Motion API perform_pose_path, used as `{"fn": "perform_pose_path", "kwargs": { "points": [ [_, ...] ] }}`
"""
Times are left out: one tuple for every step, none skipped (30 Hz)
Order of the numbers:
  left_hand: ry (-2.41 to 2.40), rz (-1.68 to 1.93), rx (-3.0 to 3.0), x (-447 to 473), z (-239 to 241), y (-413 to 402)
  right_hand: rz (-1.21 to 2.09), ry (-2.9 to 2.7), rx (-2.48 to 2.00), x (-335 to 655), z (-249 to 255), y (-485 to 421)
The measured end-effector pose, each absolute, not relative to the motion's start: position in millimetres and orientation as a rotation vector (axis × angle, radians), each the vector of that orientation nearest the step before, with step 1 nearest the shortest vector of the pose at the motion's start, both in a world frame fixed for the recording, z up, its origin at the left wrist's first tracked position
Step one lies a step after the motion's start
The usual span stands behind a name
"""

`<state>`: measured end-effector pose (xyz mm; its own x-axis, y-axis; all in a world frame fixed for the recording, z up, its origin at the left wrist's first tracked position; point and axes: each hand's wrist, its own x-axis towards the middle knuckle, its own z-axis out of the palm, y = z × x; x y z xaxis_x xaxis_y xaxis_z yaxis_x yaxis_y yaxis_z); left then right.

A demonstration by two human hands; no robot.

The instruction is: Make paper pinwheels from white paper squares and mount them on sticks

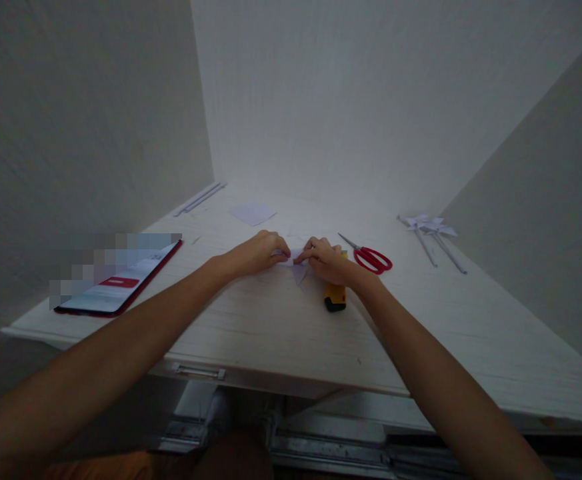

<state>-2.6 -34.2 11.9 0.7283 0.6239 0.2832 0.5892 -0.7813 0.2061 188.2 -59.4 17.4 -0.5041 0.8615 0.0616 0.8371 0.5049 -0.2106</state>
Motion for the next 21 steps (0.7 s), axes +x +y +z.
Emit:
{"fn": "perform_pose_path", "kwargs": {
  "points": [
    [0.976,0.525,2.816,-3.5,10.2,-32.3,0.240,-2.579,-1.477,188.4,17.4,-58.9],
    [0.959,0.534,2.811,-4.2,8.5,-30.5,0.248,-2.574,-1.482,188.7,17.3,-58.3],
    [0.940,0.541,2.812,-4.8,7.1,-29.0,0.254,-2.573,-1.483,189.0,17.2,-57.6],
    [0.918,0.548,2.818,-5.3,6.0,-27.9,0.255,-2.573,-1.483,189.2,16.9,-57.0],
    [0.890,0.554,2.825,-5.6,5.4,-27.2,0.252,-2.575,-1.482,189.4,16.7,-56.4],
    [0.858,0.558,2.833,-5.8,5.2,-26.9,0.247,-2.576,-1.482,189.7,16.5,-55.9],
    [0.826,0.558,2.841,-5.8,5.4,-26.8,0.244,-2.576,-1.485,189.9,16.3,-55.6],
    [0.801,0.561,2.845,-5.8,5.7,-26.9,0.246,-2.579,-1.482,190.2,16.1,-55.3],
    [0.787,0.566,2.845,-5.7,6.3,-27.1,0.250,-2.581,-1.479,190.4,16.0,-55.2],
    [0.779,0.573,2.841,-5.7,6.8,-27.4,0.253,-2.579,-1.478,190.7,15.8,-55.0],
    [0.772,0.577,2.834,-5.6,7.4,-27.8,0.255,-2.577,-1.476,191.0,15.6,-54.9],
    [0.760,0.581,2.824,-5.4,7.9,-28.3,0.256,-2.574,-1.474,191.3,15.3,-54.6],
    [0.740,0.582,2.812,-5.3,8.4,-28.8,0.255,-2.573,-1.472,191.6,15.0,-54.4],
    [0.715,0.585,2.801,-5.0,8.8,-29.2,0.254,-2.575,-1.470,191.7,14.6,-54.1],
    [0.684,0.589,2.790,-4.8,9.1,-29.7,0.254,-2.578,-1.470,191.8,14.4,-53.9],
    [0.658,0.600,2.779,-4.6,9.5,-30.1,0.253,-2.583,-1.469,191.7,14.3,-53.9],
    [0.645,0.621,2.769,-4.4,9.9,-30.4,0.251,-2.586,-1.470,191.6,14.4,-54.1],
    [0.651,0.657,2.761,-4.4,10.5,-30.7,0.252,-2.587,-1.475,191.3,14.8,-54.5],
    [0.677,0.703,2.754,-4.5,11.2,-30.9,0.254,-2.583,-1.482,191.0,15.5,-55.1],
    [0.720,0.754,2.747,-4.8,12.2,-31.0,0.261,-2.580,-1.488,190.8,16.3,-55.8],
    [0.775,0.802,2.740,-5.4,13.4,-31.0,0.271,-2.578,-1.493,190.6,17.1,-56.4]
  ]
}}
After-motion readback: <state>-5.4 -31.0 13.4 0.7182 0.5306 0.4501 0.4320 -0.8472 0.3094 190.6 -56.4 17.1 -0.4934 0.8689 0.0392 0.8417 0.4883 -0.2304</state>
